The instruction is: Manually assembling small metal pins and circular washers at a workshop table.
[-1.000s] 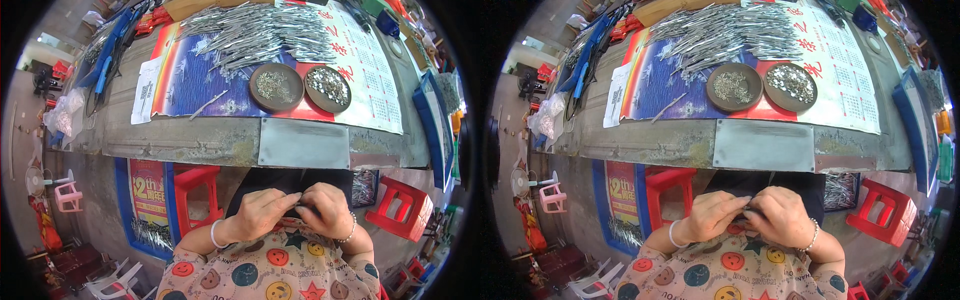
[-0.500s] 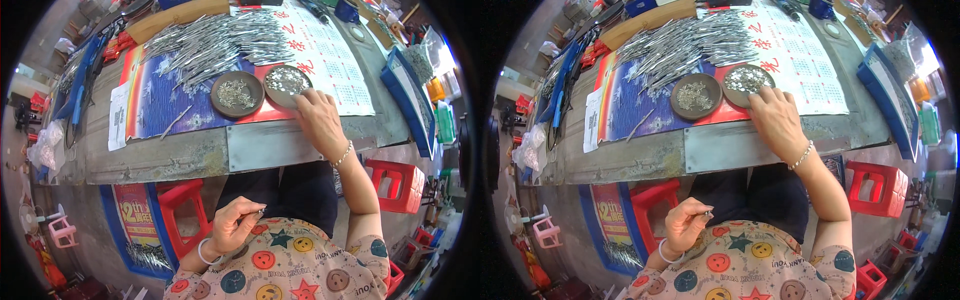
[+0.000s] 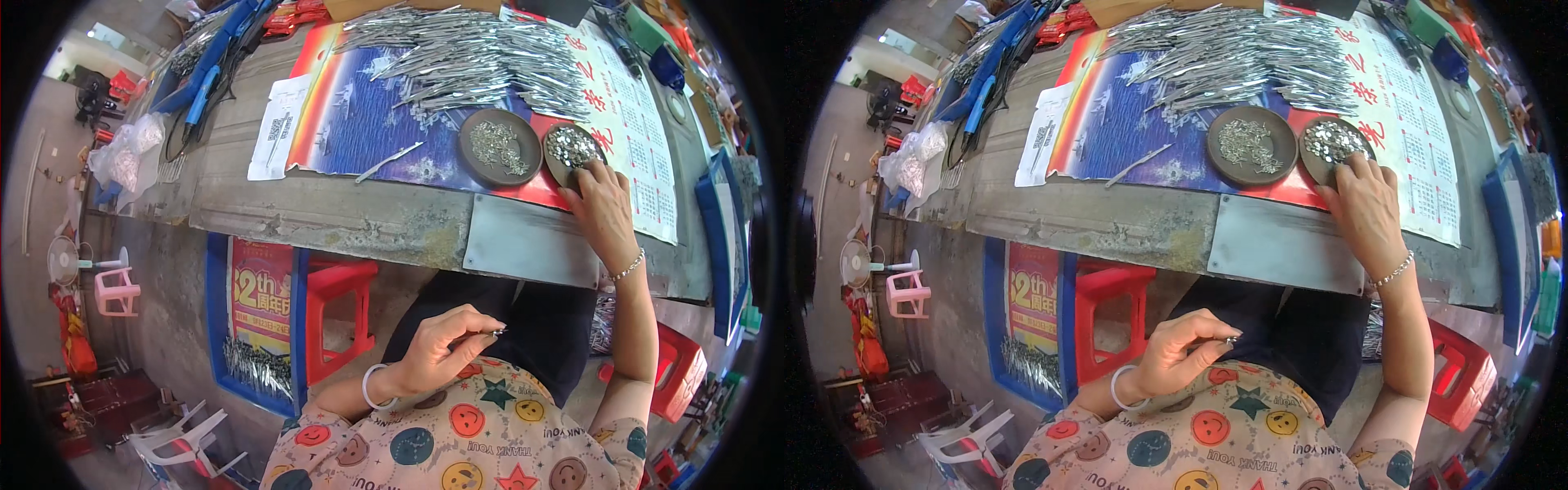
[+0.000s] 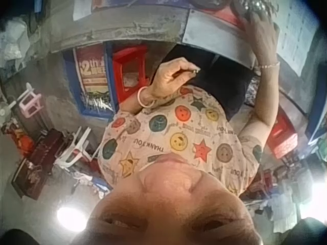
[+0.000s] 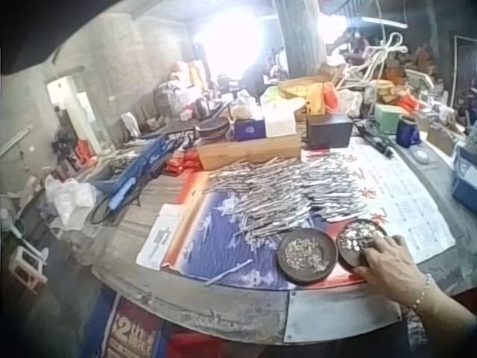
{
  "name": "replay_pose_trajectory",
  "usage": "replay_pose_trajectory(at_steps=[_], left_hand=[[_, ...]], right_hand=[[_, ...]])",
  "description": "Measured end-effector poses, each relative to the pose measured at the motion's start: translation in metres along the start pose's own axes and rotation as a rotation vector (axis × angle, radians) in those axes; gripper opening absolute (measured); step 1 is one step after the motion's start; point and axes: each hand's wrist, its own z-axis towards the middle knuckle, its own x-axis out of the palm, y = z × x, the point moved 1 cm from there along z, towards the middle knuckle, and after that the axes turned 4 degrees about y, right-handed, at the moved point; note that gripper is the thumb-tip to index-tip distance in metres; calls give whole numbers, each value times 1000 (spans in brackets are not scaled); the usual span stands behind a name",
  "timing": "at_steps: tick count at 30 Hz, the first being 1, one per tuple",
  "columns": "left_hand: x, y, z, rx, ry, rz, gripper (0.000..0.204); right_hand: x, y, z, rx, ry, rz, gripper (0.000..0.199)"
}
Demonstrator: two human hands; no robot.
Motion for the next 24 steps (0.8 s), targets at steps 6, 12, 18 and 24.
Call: replay_pose_trajectory(at_steps=[6,12,18,24], left_hand=[[0,3,0,-16,19,0,19],[4,5,-1,-48,42,-40,20],[11,7,-1,-67,52,-47,20],[16,9,0,-91,63,-67,20]], right_hand=[[1,1,-3,-42,45,-7,15],[-3,-4,3,-97,67,93,15],[-7,-6,9,-128,119,125,15],[-3,-8,7,-173,102,147,10]])
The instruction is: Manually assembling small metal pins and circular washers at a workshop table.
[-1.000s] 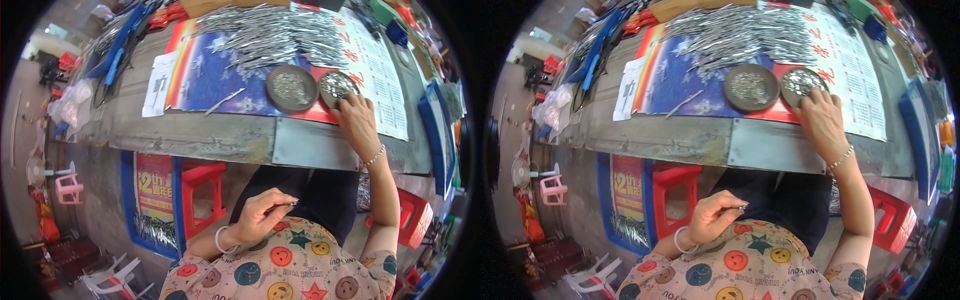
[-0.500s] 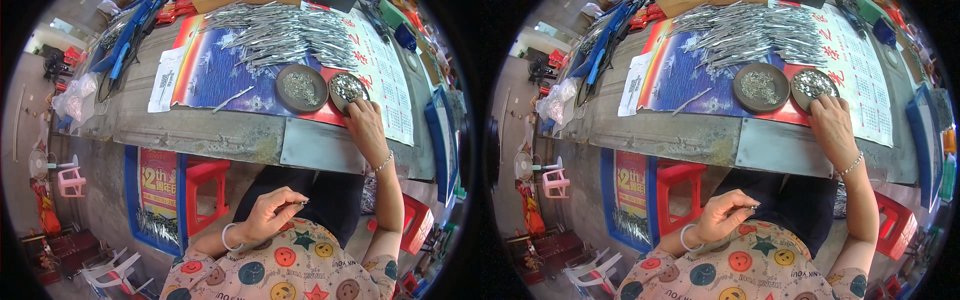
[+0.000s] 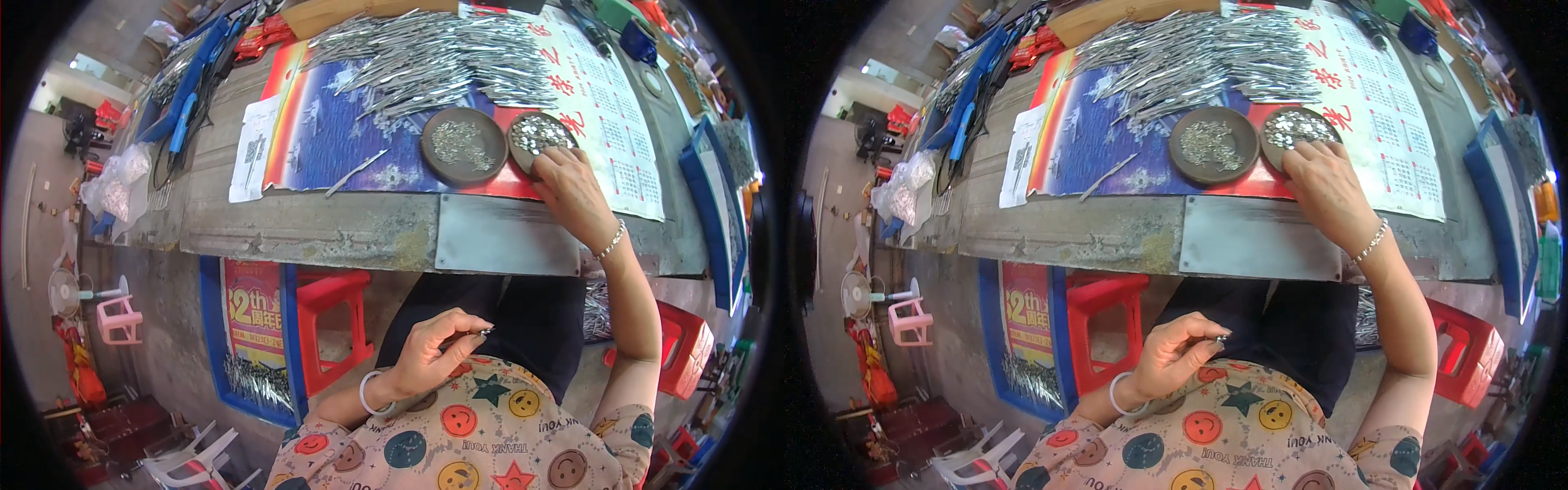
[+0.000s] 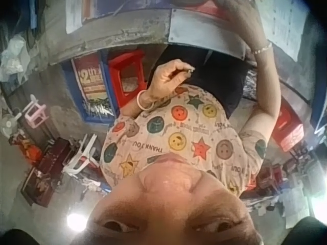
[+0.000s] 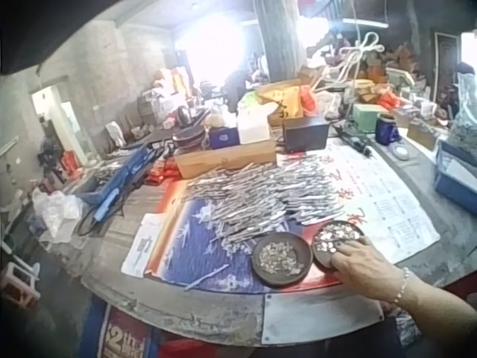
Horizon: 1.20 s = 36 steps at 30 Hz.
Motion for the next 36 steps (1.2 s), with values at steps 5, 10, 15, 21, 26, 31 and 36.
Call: replay_pose_trajectory(at_steps=[5,10,15,21,26,31,36], left_hand=[[0,4,-4,-29,11,15,21],[2,3,-2,-113,-27,-138,20],[10,2,4,-233,-157,-323,18],[22,12,17,-237,-177,-527,17],[31,8,19,-172,-180,-497,18],[40,9,14,-205,-156,-508,20],[43,4,12,-212,-147,-469,22]], right_hand=[[-1,-3,-1,-28,-35,107,4],[-18,19,-26,43,-96,273,12],[-24,61,-78,23,-83,685,15],[-3,89,-114,142,-96,941,18],[5,99,-126,299,-142,1181,10],[15,109,-133,375,-228,1296,7],[20,116,-134,339,-373,1200,10]])
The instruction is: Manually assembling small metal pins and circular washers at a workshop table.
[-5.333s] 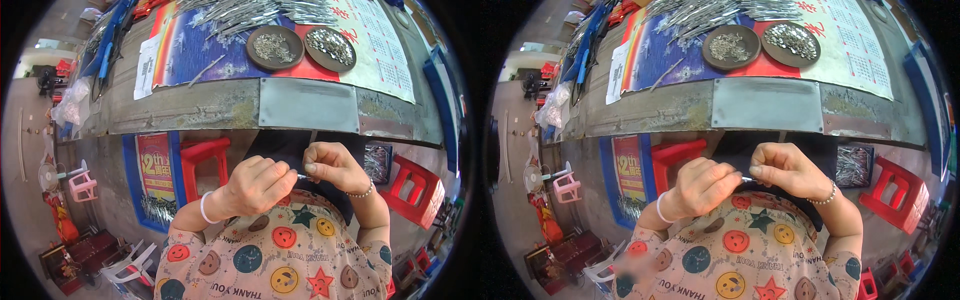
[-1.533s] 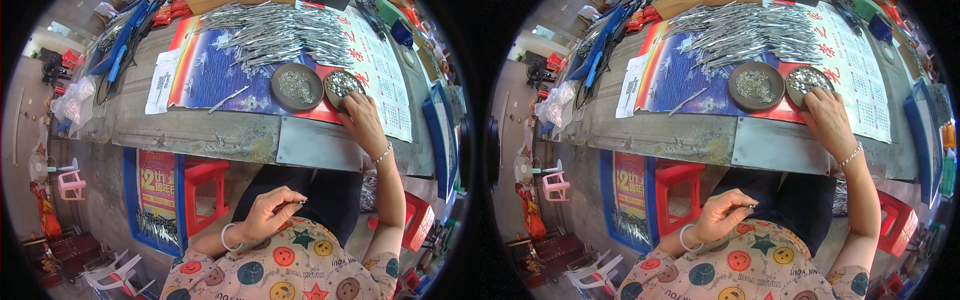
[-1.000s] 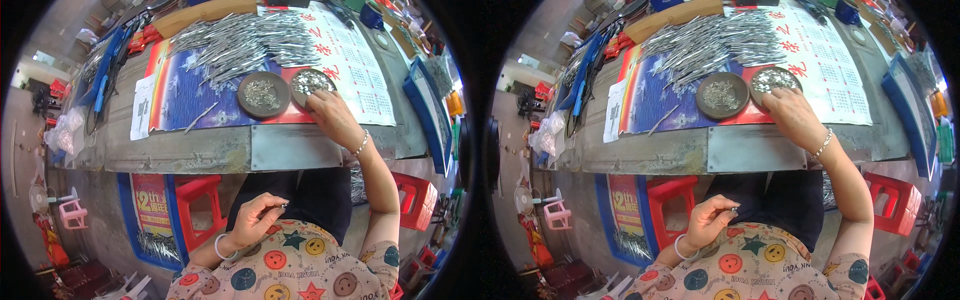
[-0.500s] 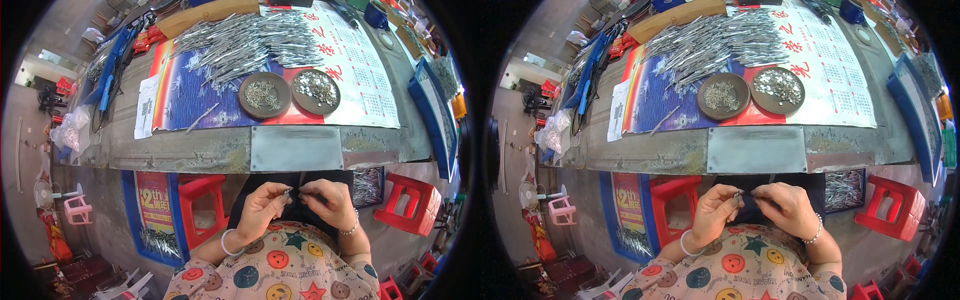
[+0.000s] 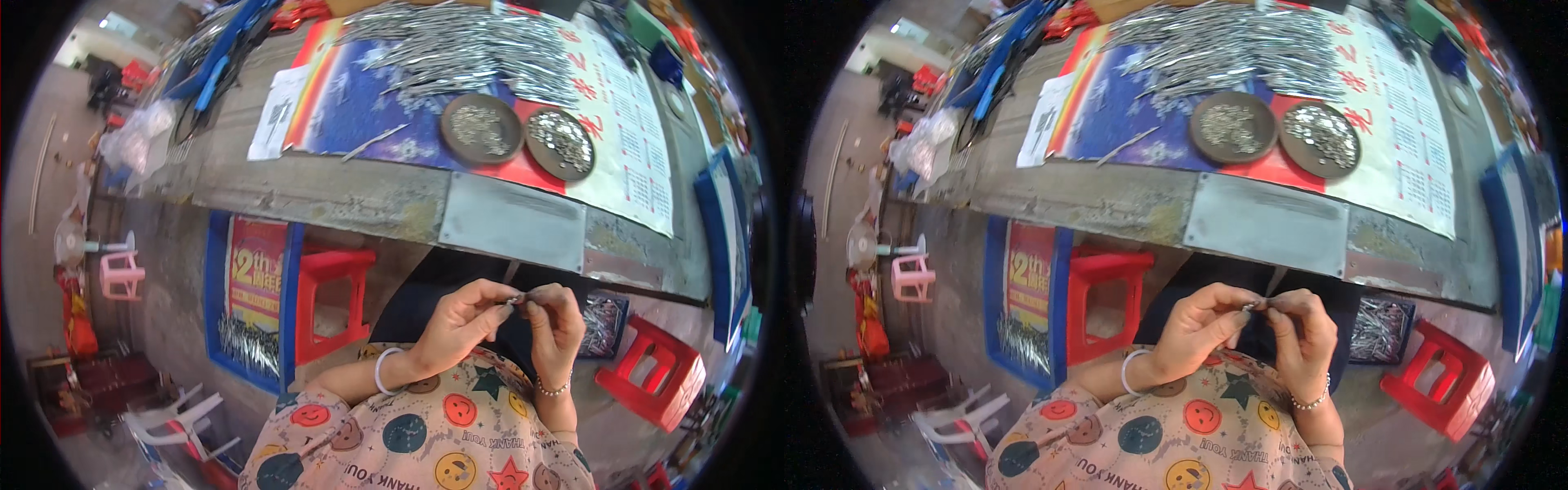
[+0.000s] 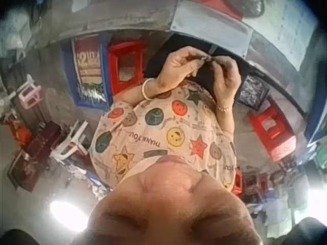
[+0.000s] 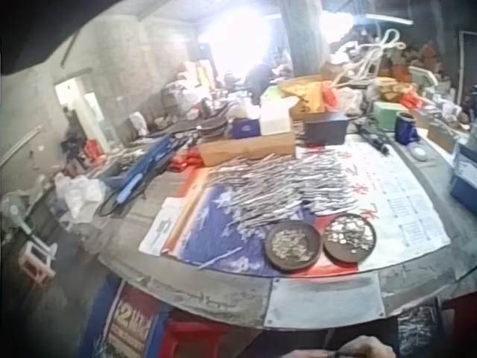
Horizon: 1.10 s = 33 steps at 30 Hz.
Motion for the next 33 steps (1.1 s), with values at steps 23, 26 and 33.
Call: replay_pose_trajectory(at_steps=[23,26,33], left_hand=[[-14,-1,2,-67,-49,-348,19],[-14,-2,6,-74,-32,-338,19],[-11,9,8,-44,-26,-342,20]], right_hand=[[25,-12,4,-262,-169,-254,17],[25,-13,1,-179,-219,-165,19],[17,-15,-5,-166,-194,-60,19]])
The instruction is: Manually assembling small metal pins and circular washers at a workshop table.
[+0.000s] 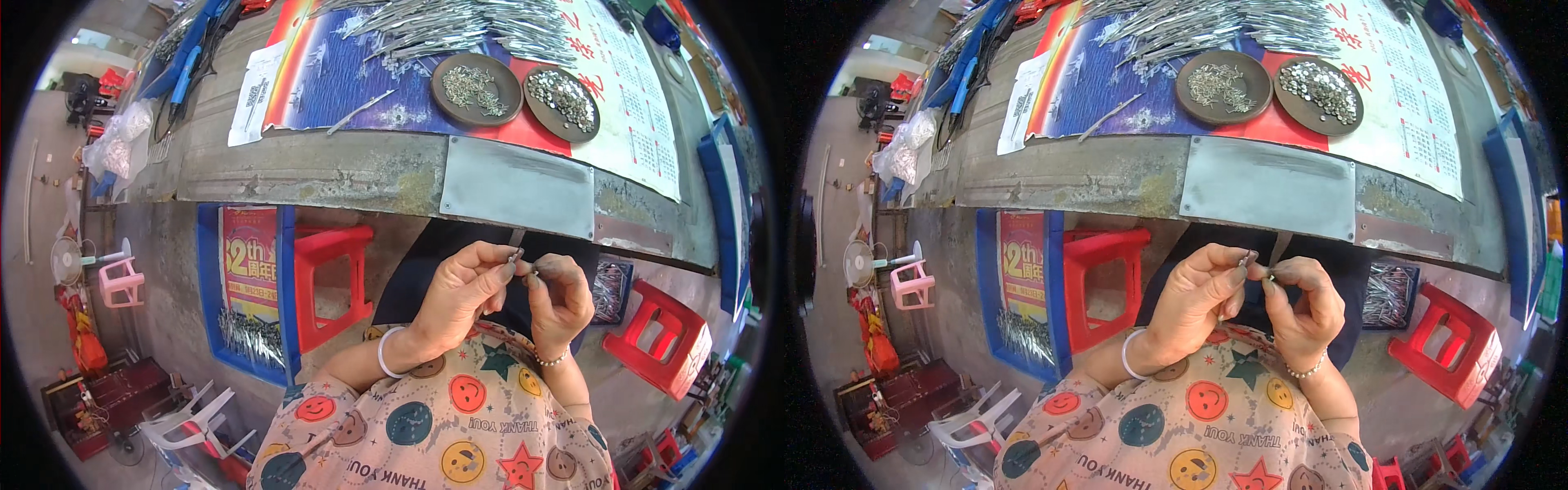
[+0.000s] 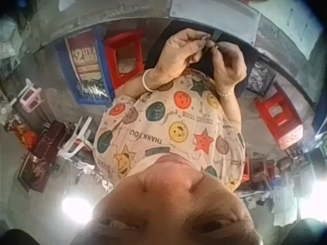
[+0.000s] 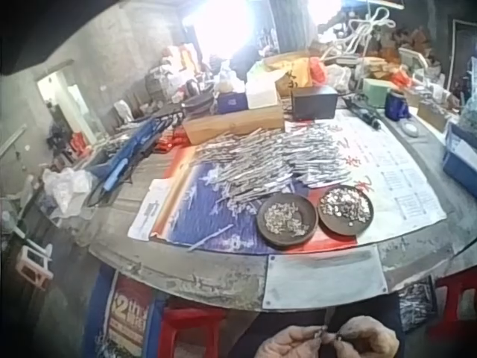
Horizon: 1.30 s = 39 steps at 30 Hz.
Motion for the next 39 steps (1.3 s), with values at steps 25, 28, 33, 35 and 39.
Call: replay_pose_trajectory(at_steps=[25,28,33,35,39], left_hand=[[7,16,-3,6,50,68,33],[6,21,-4,47,73,82,33],[8,22,-4,140,117,180,34],[9,22,-5,209,191,251,34],[15,22,-3,259,265,271,33]], right_hand=[[-3,4,8,-173,10,-228,22],[-3,3,6,-166,-4,-199,21],[-3,6,2,-152,-27,-134,19],[-4,9,1,-72,-39,6,17],[-8,15,-1,54,-54,173,13]])
